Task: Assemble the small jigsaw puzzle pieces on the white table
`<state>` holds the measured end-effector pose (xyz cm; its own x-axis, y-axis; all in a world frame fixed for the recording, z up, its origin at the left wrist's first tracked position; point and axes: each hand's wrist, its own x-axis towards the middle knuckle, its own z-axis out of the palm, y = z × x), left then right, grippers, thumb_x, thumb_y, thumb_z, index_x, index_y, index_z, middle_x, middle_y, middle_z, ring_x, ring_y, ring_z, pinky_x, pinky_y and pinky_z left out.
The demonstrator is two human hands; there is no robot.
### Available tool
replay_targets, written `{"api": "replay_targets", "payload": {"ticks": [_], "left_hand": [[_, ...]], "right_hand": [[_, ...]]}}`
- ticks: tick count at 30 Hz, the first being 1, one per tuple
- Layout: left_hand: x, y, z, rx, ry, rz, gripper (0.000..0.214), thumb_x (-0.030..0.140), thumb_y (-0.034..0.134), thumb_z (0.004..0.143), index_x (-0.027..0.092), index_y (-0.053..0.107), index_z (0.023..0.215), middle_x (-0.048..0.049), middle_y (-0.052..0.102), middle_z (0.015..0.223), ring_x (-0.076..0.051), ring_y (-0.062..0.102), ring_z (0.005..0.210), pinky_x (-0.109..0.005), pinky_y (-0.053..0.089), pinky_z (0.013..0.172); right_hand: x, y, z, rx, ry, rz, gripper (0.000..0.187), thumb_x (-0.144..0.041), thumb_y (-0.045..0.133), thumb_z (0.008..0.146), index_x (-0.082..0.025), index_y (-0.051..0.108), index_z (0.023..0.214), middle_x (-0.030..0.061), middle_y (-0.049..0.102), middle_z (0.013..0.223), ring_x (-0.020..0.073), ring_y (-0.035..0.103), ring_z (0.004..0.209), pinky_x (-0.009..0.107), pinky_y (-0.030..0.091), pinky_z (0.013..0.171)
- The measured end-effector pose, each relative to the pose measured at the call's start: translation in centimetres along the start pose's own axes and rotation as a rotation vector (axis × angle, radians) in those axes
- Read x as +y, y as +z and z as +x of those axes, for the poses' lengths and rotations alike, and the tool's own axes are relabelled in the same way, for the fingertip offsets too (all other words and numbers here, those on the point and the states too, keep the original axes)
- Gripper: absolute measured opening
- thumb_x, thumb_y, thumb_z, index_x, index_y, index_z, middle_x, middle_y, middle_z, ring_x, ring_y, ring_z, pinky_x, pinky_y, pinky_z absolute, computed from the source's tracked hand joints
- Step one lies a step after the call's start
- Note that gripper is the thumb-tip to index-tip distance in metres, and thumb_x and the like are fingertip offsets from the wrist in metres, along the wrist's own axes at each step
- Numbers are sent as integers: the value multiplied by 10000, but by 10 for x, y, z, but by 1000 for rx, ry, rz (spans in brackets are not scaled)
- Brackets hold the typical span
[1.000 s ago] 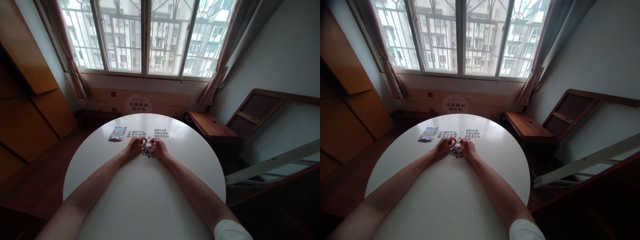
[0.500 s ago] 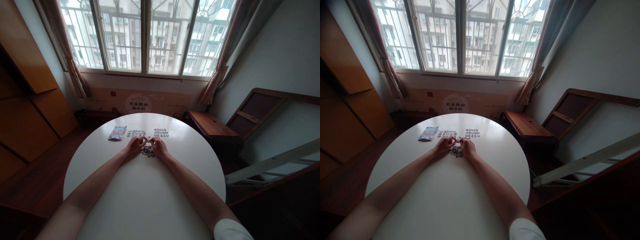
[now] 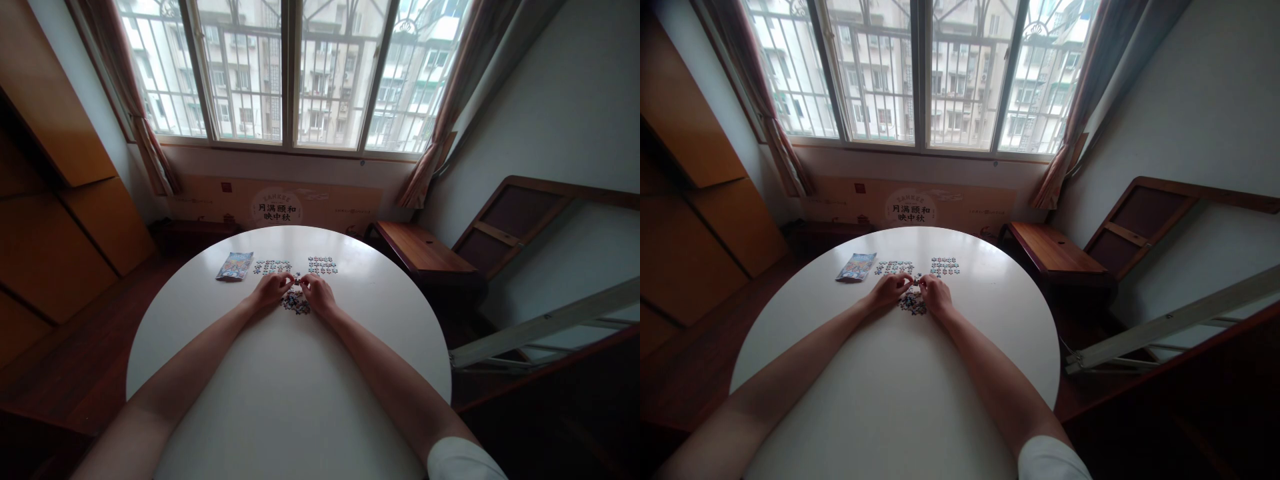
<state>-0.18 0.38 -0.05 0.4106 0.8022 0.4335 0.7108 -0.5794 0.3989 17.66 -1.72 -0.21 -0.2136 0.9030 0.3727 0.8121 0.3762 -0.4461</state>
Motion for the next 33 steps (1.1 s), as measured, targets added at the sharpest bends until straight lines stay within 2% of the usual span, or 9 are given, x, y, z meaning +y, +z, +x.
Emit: {"api": "replay_targets", "payload": {"ticks": [33], "left_hand": [[-1, 0, 0, -12, -11, 13, 219, 290, 512, 827, 193, 690, 910, 23, 585, 567, -98, 509, 527, -198, 351, 573]], "right_hand": [[0, -1, 0, 0, 7, -11, 166, -252, 487, 886, -215, 647, 912, 32, 649, 951, 144, 586, 804, 222, 366, 668]]}}
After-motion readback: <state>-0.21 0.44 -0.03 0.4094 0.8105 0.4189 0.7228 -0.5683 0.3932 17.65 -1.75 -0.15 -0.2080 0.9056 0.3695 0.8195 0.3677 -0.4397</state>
